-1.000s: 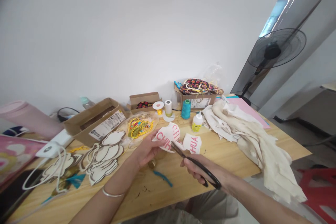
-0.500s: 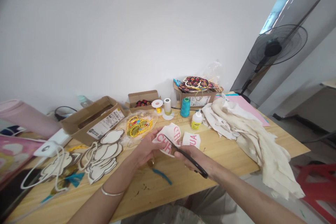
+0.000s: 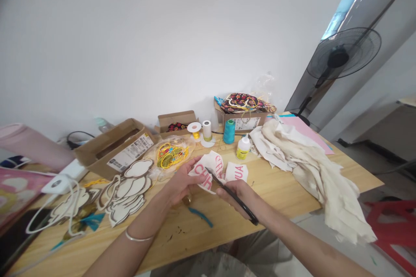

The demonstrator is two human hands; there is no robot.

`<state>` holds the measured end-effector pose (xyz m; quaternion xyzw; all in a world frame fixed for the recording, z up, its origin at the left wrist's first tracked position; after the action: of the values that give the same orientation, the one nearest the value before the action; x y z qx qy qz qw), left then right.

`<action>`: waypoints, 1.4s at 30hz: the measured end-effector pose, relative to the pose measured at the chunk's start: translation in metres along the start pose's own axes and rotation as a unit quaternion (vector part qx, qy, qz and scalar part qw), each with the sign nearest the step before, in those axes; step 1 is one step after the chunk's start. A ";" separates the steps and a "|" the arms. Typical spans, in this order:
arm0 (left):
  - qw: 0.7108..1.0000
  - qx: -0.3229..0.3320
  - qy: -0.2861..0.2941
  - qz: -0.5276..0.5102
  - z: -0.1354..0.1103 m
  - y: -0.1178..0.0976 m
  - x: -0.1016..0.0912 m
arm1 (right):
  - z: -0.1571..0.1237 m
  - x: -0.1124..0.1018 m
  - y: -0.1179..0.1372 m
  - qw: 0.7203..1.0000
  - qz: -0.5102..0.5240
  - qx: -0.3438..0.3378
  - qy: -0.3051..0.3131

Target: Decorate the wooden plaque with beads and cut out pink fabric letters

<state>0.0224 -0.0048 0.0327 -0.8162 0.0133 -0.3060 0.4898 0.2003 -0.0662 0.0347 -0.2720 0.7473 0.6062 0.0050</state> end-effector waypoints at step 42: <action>0.996 0.008 0.079 0.046 -0.003 0.000 0.000 | 0.016 -0.004 0.009 1.000 -0.005 -0.019 0.010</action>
<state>0.0212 -0.0073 0.0332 -0.7841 0.0873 -0.3465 0.5074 0.1945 -0.0488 0.0399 -0.2818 0.7343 0.6175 -0.0048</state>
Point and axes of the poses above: each hand's wrist, its own z-axis towards the middle knuckle, its own x-axis out of the palm, y = z × x, the point moved 1 cm from there along z, towards the middle knuckle, and after that the axes turned 3 degrees about -x, right-handed, at the moved point
